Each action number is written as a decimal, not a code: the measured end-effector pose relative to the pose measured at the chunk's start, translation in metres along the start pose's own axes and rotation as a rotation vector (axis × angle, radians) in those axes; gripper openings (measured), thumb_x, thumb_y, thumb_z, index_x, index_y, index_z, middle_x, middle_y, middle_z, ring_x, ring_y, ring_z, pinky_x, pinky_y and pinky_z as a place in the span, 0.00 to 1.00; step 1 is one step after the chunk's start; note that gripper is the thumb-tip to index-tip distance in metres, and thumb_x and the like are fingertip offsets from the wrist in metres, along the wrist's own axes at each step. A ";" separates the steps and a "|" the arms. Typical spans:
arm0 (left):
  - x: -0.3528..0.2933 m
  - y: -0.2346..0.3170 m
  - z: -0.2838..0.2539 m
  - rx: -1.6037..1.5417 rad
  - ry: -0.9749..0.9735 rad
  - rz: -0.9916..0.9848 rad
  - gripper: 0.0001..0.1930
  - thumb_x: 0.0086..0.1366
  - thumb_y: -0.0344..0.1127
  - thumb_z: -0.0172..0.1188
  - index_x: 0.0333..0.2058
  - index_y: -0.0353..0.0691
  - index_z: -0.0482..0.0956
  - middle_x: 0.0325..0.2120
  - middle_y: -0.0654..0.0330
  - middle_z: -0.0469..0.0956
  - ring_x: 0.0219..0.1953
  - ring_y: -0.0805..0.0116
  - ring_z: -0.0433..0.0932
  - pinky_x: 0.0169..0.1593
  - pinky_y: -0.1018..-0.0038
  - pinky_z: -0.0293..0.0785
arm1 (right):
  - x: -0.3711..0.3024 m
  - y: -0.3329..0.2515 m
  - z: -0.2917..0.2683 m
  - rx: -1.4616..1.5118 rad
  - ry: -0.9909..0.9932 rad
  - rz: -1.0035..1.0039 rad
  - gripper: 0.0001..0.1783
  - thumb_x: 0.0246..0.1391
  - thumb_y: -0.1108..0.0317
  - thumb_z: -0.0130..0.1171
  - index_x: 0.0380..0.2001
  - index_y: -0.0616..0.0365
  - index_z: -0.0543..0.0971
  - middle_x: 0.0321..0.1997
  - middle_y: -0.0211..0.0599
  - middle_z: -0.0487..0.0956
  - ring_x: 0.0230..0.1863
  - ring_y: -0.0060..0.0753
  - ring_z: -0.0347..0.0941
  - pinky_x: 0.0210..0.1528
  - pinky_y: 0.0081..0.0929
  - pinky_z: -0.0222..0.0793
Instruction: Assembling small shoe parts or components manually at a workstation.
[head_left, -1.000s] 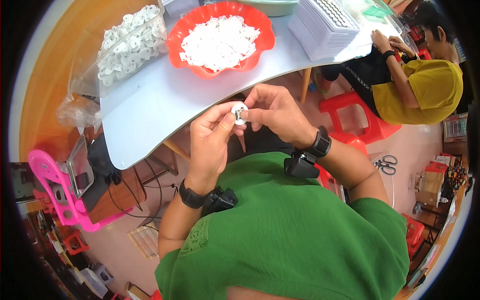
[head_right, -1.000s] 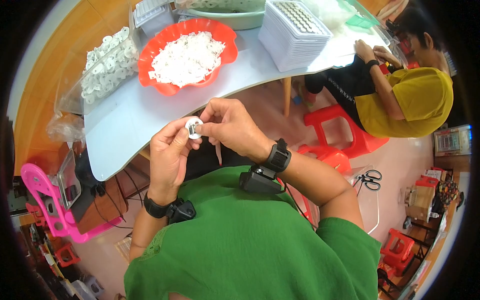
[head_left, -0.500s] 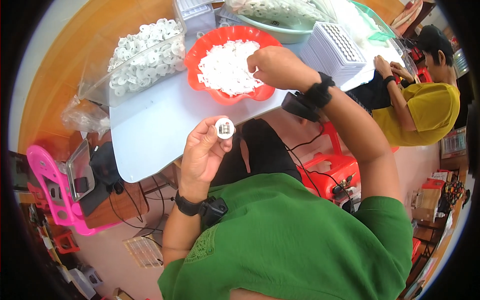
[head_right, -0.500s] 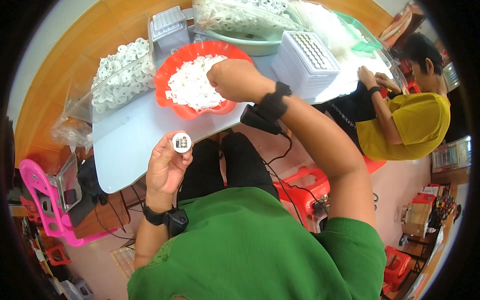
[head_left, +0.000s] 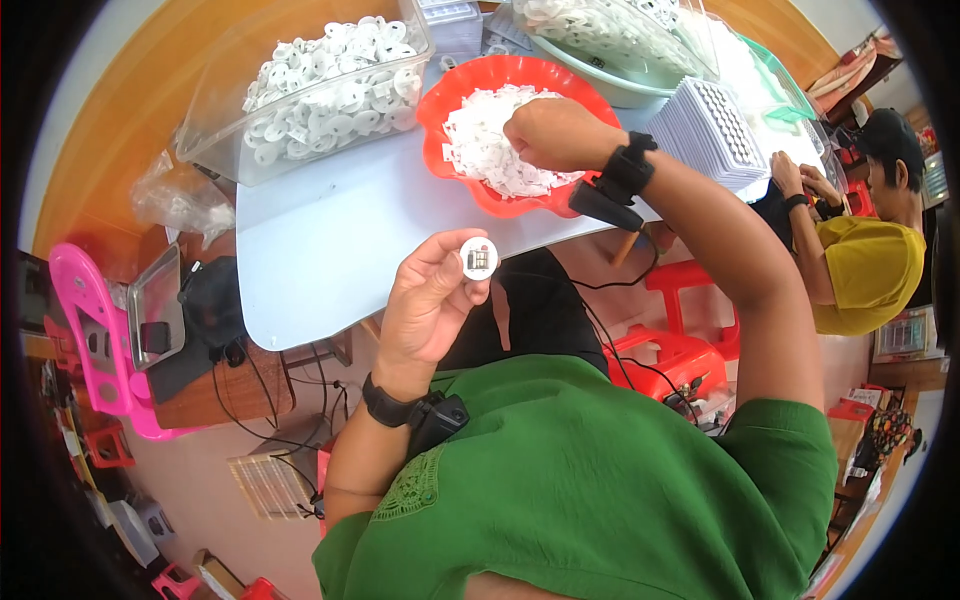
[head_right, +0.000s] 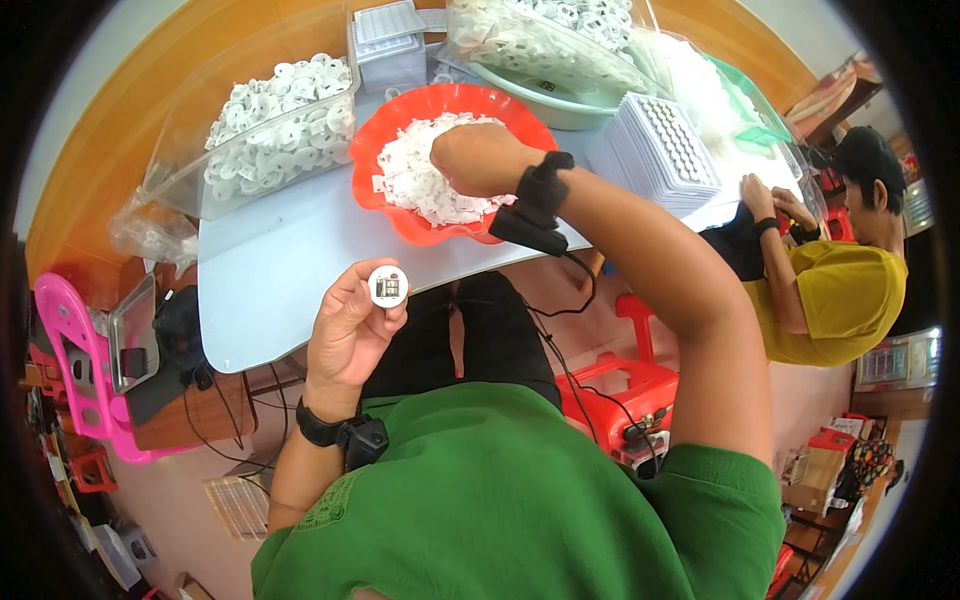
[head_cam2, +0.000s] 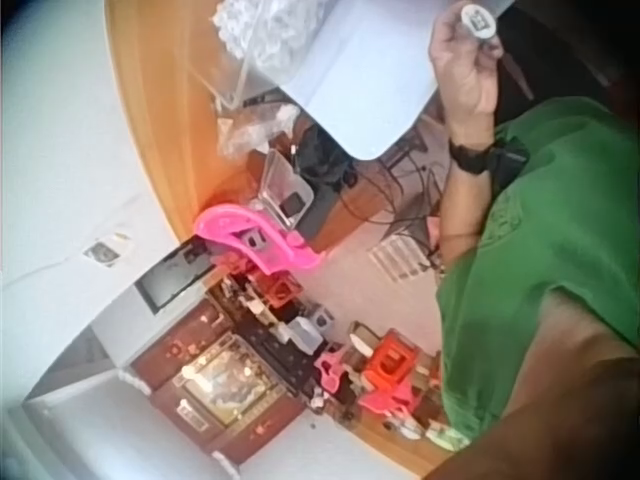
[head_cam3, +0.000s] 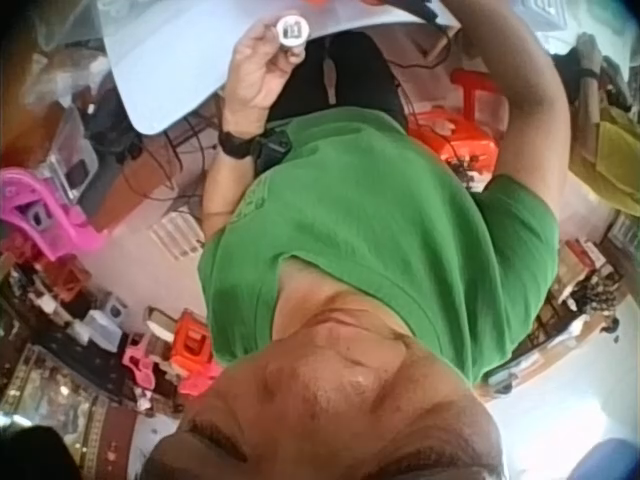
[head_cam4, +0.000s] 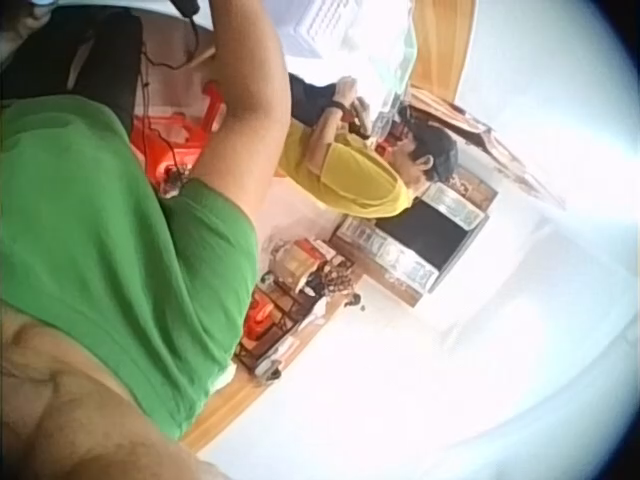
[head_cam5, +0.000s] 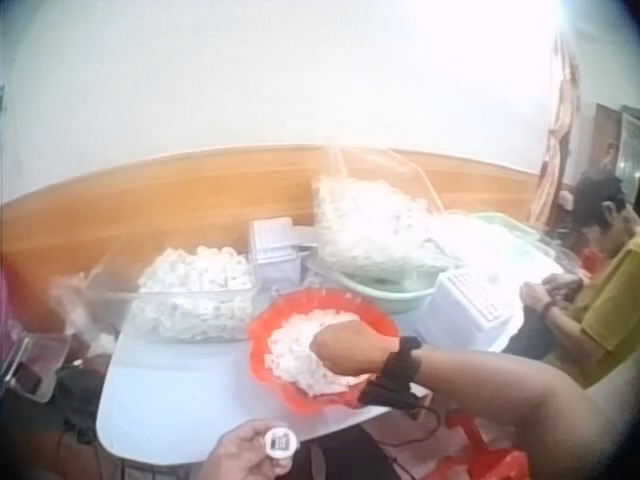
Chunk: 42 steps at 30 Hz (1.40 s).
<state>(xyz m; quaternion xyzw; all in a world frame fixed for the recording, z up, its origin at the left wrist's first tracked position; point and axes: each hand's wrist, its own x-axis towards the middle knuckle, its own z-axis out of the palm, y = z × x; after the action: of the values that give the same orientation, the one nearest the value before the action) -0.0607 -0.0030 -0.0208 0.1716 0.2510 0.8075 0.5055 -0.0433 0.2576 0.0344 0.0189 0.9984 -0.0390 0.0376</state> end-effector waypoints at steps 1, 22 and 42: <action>-0.001 0.000 0.000 0.013 0.028 0.011 0.17 0.63 0.36 0.58 0.47 0.30 0.72 0.33 0.56 0.76 0.29 0.72 0.73 0.32 0.79 0.70 | -0.007 -0.009 -0.011 -0.001 -0.003 -0.006 0.03 0.40 0.72 0.57 0.22 0.59 0.76 0.24 0.43 0.76 0.30 0.47 0.73 0.32 0.40 0.67; -0.011 -0.018 0.034 0.571 0.129 0.300 0.11 0.58 0.26 0.62 0.40 0.31 0.77 0.32 0.62 0.76 0.31 0.78 0.72 0.35 0.82 0.72 | -0.110 -0.119 0.020 0.203 0.894 -0.340 0.12 0.31 0.81 0.58 0.26 0.66 0.72 0.27 0.40 0.71 0.21 0.37 0.70 0.19 0.29 0.67; 0.003 -0.007 0.004 0.404 0.215 0.121 0.09 0.63 0.29 0.58 0.41 0.31 0.76 0.29 0.61 0.78 0.27 0.77 0.74 0.32 0.81 0.72 | -0.062 -0.053 -0.026 0.472 0.376 -0.064 0.01 0.44 0.76 0.54 0.24 0.60 0.75 0.26 0.45 0.74 0.30 0.50 0.72 0.28 0.38 0.67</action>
<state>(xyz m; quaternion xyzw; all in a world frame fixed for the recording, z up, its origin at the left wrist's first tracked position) -0.0544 0.0029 -0.0213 0.1970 0.4492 0.7832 0.3821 0.0143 0.2048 0.0691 0.0025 0.9512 -0.2671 -0.1544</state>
